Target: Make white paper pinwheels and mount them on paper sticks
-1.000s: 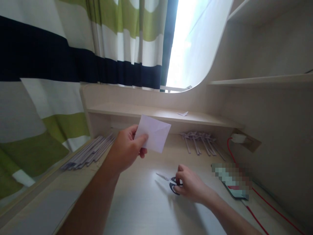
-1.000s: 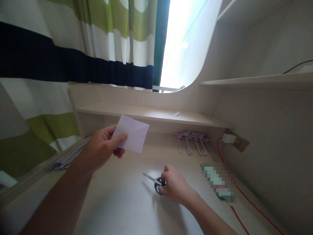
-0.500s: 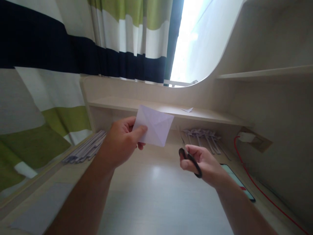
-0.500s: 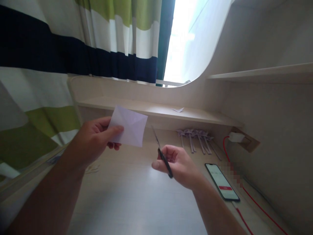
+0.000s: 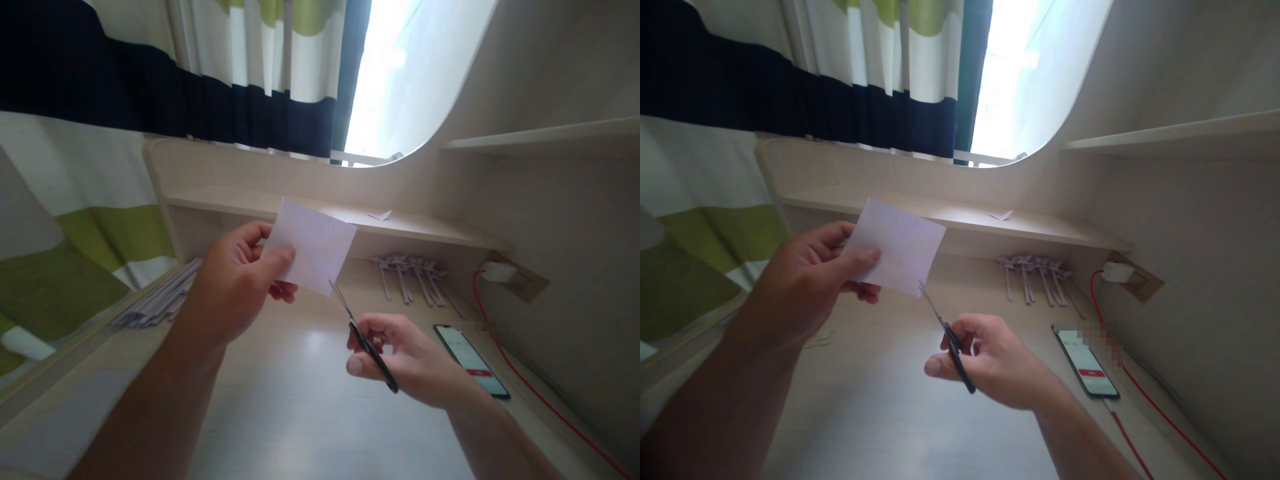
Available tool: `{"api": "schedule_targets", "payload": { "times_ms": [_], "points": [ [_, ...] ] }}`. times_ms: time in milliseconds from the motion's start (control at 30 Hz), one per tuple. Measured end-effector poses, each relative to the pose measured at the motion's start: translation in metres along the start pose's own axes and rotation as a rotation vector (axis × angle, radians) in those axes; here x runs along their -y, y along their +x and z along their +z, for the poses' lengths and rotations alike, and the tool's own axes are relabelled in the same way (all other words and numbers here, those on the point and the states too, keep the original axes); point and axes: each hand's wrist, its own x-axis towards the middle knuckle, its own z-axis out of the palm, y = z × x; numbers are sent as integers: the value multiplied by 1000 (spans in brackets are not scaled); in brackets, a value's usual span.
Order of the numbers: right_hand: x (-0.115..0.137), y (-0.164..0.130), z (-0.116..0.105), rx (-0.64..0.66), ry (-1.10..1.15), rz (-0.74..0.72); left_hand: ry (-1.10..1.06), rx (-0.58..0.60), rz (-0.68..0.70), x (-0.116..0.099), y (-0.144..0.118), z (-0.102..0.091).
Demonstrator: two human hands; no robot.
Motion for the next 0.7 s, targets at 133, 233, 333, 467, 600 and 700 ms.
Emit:
{"api": "schedule_targets", "payload": {
  "times_ms": [133, 233, 333, 467, 600, 700],
  "points": [
    [-1, -1, -1, 8, 21, 18, -40, -73, 29, 1, 1, 0],
    [-2, 0, -1, 17, 64, 22, -59, -112, 59, 2, 2, -1],
    [-1, 1, 1, 48, 111, 41, -72, -89, 68, 0, -1, 0],
    [0, 1, 4, 71, 142, 58, -86, -46, 34, -2, -5, 3],
    [-1, 0, 4, 85, 157, 67, -99, -18, 13, -1, -6, 6],
    [-3, 0, 4, 96, 174, 67, -92, 0, 5, 0, -5, 8]
  ]
}}
